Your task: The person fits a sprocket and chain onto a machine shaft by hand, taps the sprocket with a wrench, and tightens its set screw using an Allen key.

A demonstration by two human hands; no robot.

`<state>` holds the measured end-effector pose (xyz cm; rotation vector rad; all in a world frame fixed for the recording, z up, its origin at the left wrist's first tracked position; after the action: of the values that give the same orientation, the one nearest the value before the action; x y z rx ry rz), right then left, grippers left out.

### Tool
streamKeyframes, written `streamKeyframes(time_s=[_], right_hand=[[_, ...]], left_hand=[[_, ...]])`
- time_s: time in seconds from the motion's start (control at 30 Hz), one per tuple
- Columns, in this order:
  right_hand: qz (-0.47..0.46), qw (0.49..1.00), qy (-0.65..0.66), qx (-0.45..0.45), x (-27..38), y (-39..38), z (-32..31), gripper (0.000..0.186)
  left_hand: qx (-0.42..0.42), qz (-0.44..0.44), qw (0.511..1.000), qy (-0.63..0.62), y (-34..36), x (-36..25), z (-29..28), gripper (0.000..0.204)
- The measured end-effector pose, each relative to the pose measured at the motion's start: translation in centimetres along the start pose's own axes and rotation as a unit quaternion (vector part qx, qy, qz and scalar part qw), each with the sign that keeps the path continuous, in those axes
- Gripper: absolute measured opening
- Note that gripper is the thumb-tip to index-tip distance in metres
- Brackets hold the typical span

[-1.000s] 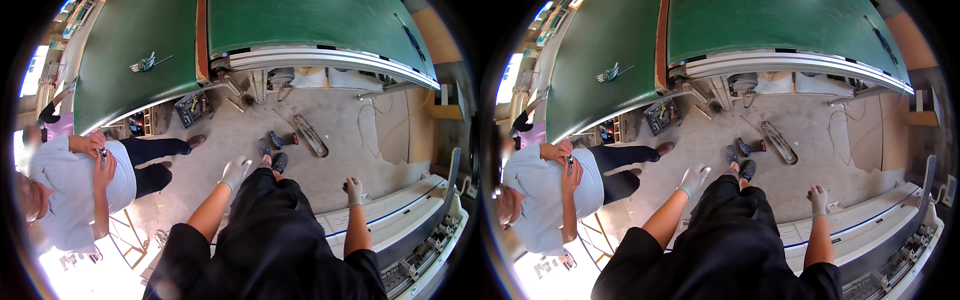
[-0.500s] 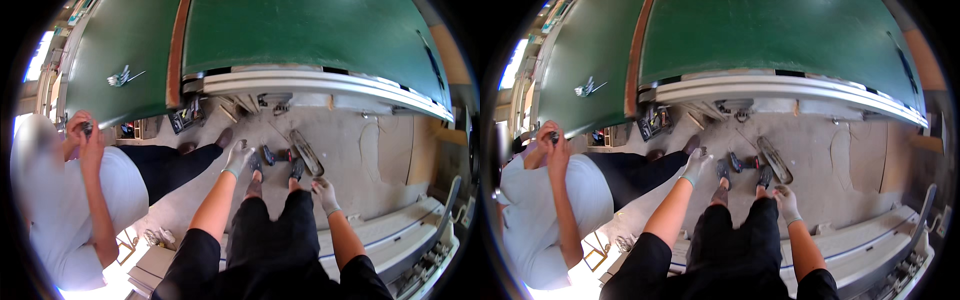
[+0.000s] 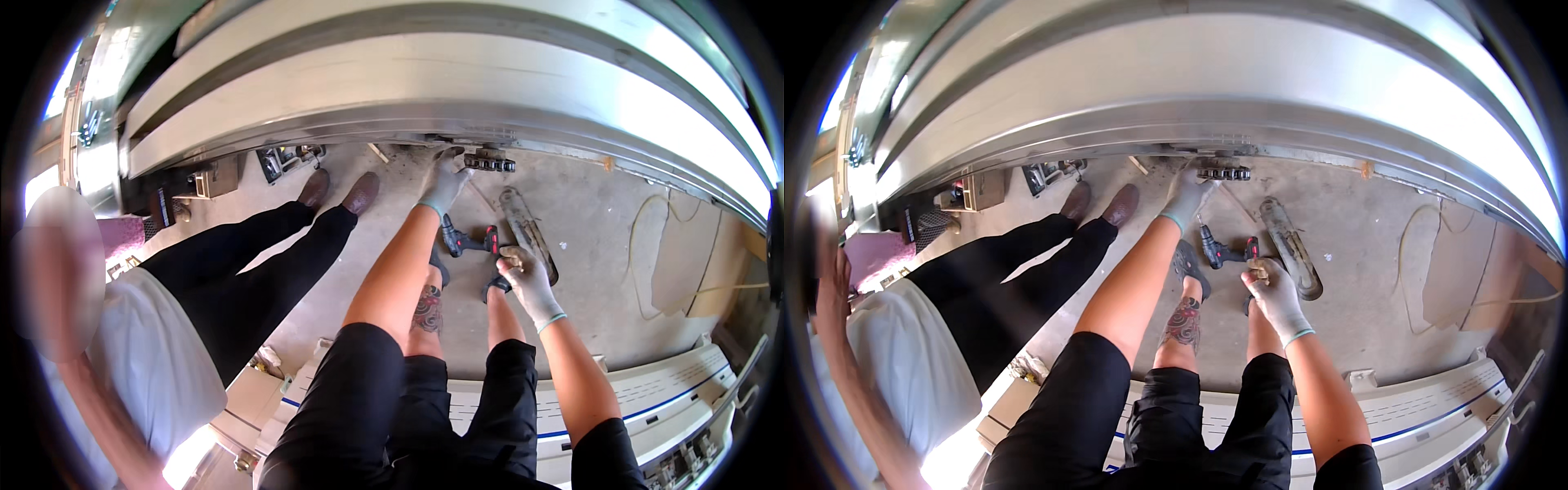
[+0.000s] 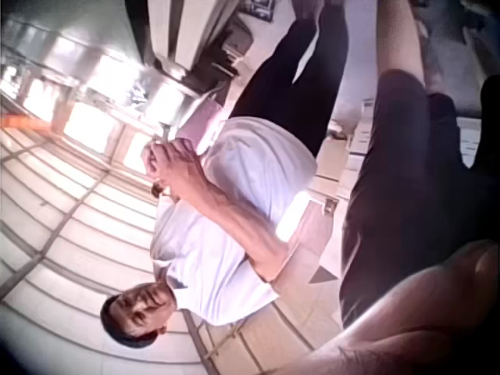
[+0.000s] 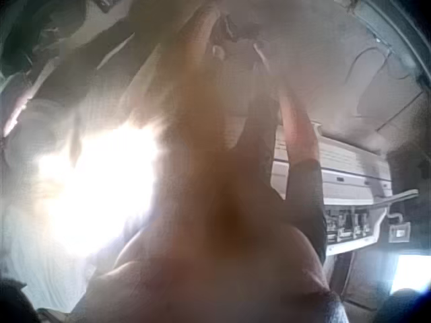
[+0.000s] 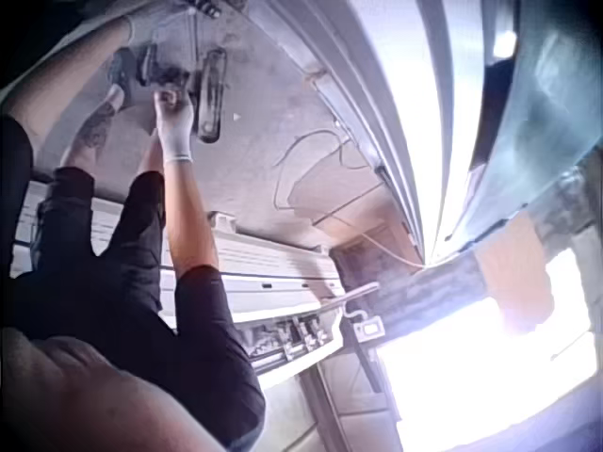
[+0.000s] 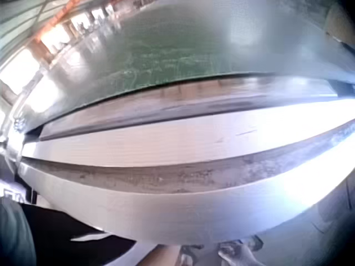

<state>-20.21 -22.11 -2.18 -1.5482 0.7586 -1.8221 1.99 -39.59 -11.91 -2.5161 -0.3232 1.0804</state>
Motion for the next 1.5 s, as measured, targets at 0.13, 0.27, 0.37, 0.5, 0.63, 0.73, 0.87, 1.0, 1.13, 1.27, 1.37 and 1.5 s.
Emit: streamKeyframes(time_s=[0.13, 0.27, 0.37, 0.5, 0.63, 0.73, 0.87, 1.0, 1.13, 1.27, 1.37, 1.5], right_hand=[[0.007, 1.0, 0.014, 0.016, -0.2, 1.5, 3.3, 0.031], [-0.013, 1.0, -0.001, 0.012, 0.9, 2.9, 6.8, 0.028], [-0.08, 0.996, -0.042, 0.028, 2.5, 3.7, 9.7, 0.029], [-0.059, 0.991, -0.112, 0.041, 1.7, 4.3, 11.7, 0.043], [-0.087, 0.97, -0.228, 0.012, 4.2, 4.3, 17.8, 0.068], [-0.153, 0.967, -0.203, -0.009, 5.4, 5.7, 21.4, 0.075], [-0.213, 0.962, -0.173, 0.009, 8.9, 6.5, 26.7, 0.059], [-0.206, 0.969, -0.136, -0.012, 9.4, 6.8, 28.0, 0.033], [-0.227, 0.972, -0.044, -0.039, 12.4, 4.5, 28.6, 0.026], [-0.166, 0.975, 0.145, 0.001, 14.9, 3.6, 29.3, 0.028], [-0.048, 0.985, 0.161, 0.038, 17.3, 1.5, 29.3, 0.03], [-0.104, 0.954, 0.266, 0.097, 20.6, -1.1, 29.8, 0.031]], left_hand=[[-0.036, 0.105, 0.993, 0.032, -0.4, -2.4, -3.6, 0.036], [-0.034, 0.08, 0.995, 0.049, -2.2, -1.4, -6.2, 0.028], [-0.047, 0.06, 0.997, 0.013, -4.1, 1.4, -8.7, 0.027], [-0.061, 0.055, 0.995, 0.059, -8.6, 1.4, -13.2, 0.034], [-0.075, 0.039, 0.992, 0.092, -10.9, 2.8, -18.9, 0.036], [-0.084, 0.094, 0.985, 0.115, -11.6, -1.0, -22.0, 0.035], [-0.12, 0.169, 0.966, 0.154, -11.8, -5.0, -26.2, 0.03], [-0.066, 0.151, 0.965, 0.202, -12.0, -7.5, -27.4, 0.027], [0.015, 0.076, 0.996, 0.046, -12.3, -8.0, -29.0, 0.037], [-0.092, 0.06, 0.98, -0.167, -12.8, -3.0, -30.2, 0.046], [-0.055, -0.007, 0.965, -0.256, -14.1, 0.0, -28.5, 0.045], [-0.02, -0.033, 0.973, -0.228, -13.2, 2.8, -24.2, 0.051]])
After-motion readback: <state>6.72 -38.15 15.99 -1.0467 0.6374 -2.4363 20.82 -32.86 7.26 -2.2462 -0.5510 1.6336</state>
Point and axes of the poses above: each hand's wrist, its own y-axis towards the middle knuckle, its own z-axis out of the palm, x = y × z, the point moved 9 cm from there along y, towards the middle knuckle, and after that the axes turned 14 degrees about y, right-handed, at the moved point
